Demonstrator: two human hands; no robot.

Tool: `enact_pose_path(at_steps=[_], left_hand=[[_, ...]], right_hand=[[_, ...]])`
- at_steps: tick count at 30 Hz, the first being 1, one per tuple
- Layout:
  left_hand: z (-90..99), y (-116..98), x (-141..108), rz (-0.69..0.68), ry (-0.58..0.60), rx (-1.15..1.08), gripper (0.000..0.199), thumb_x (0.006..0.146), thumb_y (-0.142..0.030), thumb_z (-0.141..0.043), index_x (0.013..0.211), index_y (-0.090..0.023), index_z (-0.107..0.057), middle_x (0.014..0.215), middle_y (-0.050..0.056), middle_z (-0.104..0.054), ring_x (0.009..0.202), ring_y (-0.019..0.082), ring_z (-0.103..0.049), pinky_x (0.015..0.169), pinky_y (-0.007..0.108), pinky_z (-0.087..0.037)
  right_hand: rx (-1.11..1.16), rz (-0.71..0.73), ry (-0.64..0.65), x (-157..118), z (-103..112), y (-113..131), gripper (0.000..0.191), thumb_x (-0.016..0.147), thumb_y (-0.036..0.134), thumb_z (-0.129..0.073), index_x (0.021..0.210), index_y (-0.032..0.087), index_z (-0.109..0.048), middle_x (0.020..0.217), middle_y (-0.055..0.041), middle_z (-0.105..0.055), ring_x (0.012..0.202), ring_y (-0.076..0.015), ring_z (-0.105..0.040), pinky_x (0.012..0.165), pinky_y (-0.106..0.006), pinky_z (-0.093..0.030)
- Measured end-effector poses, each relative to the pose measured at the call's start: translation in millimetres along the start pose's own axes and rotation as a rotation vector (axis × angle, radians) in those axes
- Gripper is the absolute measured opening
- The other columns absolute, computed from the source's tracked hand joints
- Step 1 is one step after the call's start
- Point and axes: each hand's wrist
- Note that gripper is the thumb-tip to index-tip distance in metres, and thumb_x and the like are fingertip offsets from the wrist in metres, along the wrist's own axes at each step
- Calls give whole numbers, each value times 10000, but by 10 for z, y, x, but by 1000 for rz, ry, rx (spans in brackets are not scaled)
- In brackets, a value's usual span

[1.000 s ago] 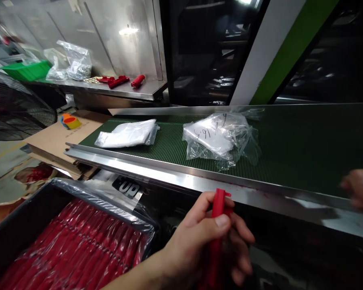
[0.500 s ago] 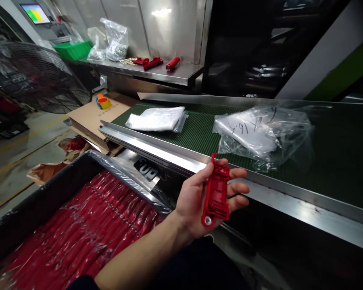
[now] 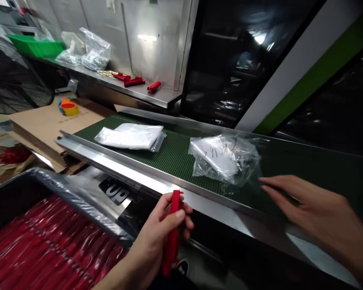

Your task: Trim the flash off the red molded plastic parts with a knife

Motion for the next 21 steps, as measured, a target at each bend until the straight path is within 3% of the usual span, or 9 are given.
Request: enact_pose_path(at_steps=[3,6,10,16,21], left_hand=[[47,39,-73,8,-19,175,295,850,-365,-677,1069,-218,-546,1020,35,-578,783,116,-541,695,239,-428],[80,92,-128,-19,-3,243,312,840,-418,-683,1044,-216,-562,1019,38,-583,804,125,-549,711,247,-414],[122,144,-157,-59,14,204,337,810,-429,-712,1042,-232,-567,1014,27,-591,800,126,-567,698,245,-397],[198,132,-144,-60,22,206,344,801,-436,-712,1032,-222,-574,1003,31,-592,797,132,-556,713,251,-393],[167,93,-120,-86,-8,263,377,797,-438,-716,1059,-222,-550,1031,34,-586,832,136,-529,715,253,-389]], right_hand=[[-72,89,231,337,-207,71,280,998,328,-400,1134,241,-629,1131,-27,-630,946,-165,-631,815,-293,-502],[-127,67,329,614,-391,73,288,976,269,-393,1042,203,-666,1089,-66,-638,891,-186,-632,790,-320,-498],[-174,57,416,742,-493,47,236,963,260,-458,1085,171,-639,1090,-78,-629,842,-159,-609,735,-308,-496],[-196,22,410,715,-387,30,275,977,306,-437,938,161,-668,921,-59,-641,817,-169,-591,727,-321,-468],[-78,-31,371,659,-169,35,330,991,387,-384,999,239,-679,1034,-17,-654,900,-175,-610,800,-326,-472]])
Point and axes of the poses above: each hand's wrist, its own x-axis towards the middle knuckle, its own z-axis out of the back of the hand, y = z × x
